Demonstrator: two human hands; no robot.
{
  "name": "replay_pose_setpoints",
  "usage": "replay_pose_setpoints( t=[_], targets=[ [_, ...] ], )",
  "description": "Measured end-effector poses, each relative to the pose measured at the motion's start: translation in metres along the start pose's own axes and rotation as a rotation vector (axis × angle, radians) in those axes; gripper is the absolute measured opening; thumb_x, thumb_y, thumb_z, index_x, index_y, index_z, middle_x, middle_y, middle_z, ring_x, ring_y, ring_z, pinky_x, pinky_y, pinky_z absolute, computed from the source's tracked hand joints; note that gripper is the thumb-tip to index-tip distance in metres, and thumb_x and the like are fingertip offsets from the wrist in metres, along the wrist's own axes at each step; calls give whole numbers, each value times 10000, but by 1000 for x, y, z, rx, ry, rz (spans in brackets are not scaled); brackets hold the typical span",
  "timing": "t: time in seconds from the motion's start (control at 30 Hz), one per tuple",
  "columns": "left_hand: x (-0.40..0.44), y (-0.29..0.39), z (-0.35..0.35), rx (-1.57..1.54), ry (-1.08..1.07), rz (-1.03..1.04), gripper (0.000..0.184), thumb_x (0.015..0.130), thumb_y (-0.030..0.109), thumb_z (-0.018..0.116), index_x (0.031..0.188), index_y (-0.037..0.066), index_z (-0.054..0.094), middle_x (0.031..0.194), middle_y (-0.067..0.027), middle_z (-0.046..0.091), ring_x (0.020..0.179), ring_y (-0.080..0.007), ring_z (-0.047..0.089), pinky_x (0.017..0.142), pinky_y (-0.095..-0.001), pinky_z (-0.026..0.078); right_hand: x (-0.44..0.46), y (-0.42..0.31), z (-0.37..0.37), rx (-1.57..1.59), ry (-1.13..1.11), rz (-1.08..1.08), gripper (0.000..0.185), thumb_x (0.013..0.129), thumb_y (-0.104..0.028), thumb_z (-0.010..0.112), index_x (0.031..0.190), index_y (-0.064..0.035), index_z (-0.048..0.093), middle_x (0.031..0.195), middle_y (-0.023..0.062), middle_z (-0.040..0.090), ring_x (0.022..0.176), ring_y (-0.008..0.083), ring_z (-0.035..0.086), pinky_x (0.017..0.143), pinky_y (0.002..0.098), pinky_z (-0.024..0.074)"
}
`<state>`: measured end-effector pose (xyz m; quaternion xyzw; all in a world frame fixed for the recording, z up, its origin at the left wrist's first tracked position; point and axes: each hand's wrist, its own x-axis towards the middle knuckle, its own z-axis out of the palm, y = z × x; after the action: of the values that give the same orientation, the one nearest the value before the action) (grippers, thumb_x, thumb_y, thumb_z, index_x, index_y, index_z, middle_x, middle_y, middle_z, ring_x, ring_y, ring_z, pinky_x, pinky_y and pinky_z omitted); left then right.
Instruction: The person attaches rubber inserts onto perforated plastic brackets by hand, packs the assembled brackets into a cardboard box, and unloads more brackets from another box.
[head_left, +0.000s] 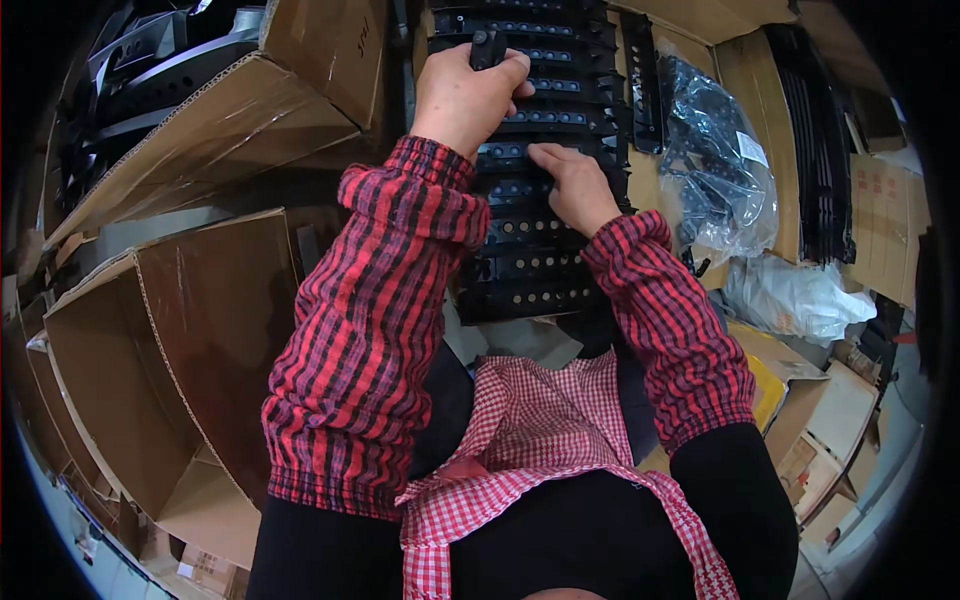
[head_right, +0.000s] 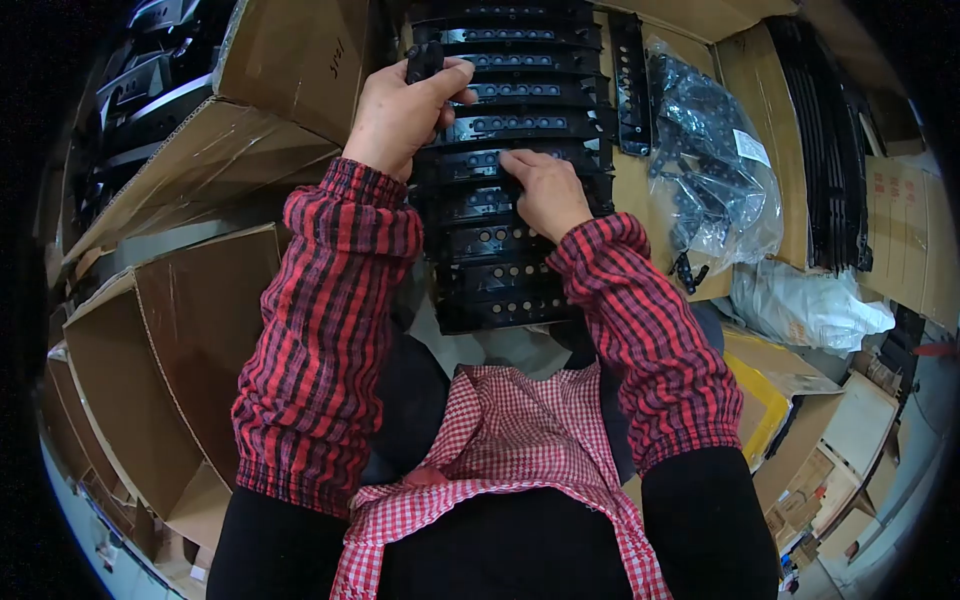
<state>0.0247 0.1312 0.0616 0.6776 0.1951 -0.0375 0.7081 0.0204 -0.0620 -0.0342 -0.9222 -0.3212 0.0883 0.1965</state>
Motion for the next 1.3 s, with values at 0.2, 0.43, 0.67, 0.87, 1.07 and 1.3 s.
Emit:
replay_pose_setpoints(
  t=[0.2, 0.43, 0.67, 0.87, 1.07, 1.3],
  targets=[
    [2, -3, -2, 5, -29, -4, 226, 827, 241, 649, 957, 58, 626, 756, 2, 637, 589, -28, 497, 500, -164, 373, 4, -7, -1, -210, -129, -37, 456, 698, 36, 527, 1135, -85, 581, 1196, 42, 537, 1105, 253, 495, 918, 385, 384],
    [-10, -10, -5, -146, -164, -126, 257, 856, 274, 630, 978, 49, 604, 813, -6, 627, 642, -33, 508, 489, -155, 379, -9, -20, -36, 551, 260, 56, 428, 784, 39, 500, 1201, -46, 538, 1095, 112, 614, 960, 245, 609, 824, 300, 481],
    [-83, -43, 21, -928, -254, -514, 328, 941, 312, 484, 1036, 1, 519, 975, -100, 591, 884, -190, 598, 647, -233, 508, -110, -89, -75, 1430, 247, 477, 359, 906, -150, 554, 1224, 13, 520, 1068, 57, 600, 925, 120, 577, 777, 245, 482],
    [-167, -55, 55, -1047, -197, -505, 307, 948, 317, 456, 1052, 29, 480, 1039, -107, 537, 977, -242, 538, 869, -399, 460, -164, -122, -65, 980, 352, 219, 405, 776, -29, 684, 1161, -15, 560, 1014, 47, 545, 902, 94, 559, 716, 208, 485],
    [-211, -29, 60, -1035, -209, -323, 325, 913, 362, 535, 1038, 62, 527, 999, -79, 564, 916, -195, 531, 821, -345, 461, -190, -132, -94, 1120, 233, 299, 372, 790, 15, 651, 1153, 14, 569, 1006, 32, 581, 829, 84, 557, 744, 205, 470],
    [-244, -19, 52, -1140, -330, -343, 374, 926, 414, 485, 1061, 67, 525, 1038, -87, 572, 988, -216, 540, 873, -364, 453, -219, -122, -124, 1646, 66, 501, 380, 783, -8, 672, 1146, 42, 569, 985, 73, 645, 769, 71, 582, 640, 185, 465]
  ],
)
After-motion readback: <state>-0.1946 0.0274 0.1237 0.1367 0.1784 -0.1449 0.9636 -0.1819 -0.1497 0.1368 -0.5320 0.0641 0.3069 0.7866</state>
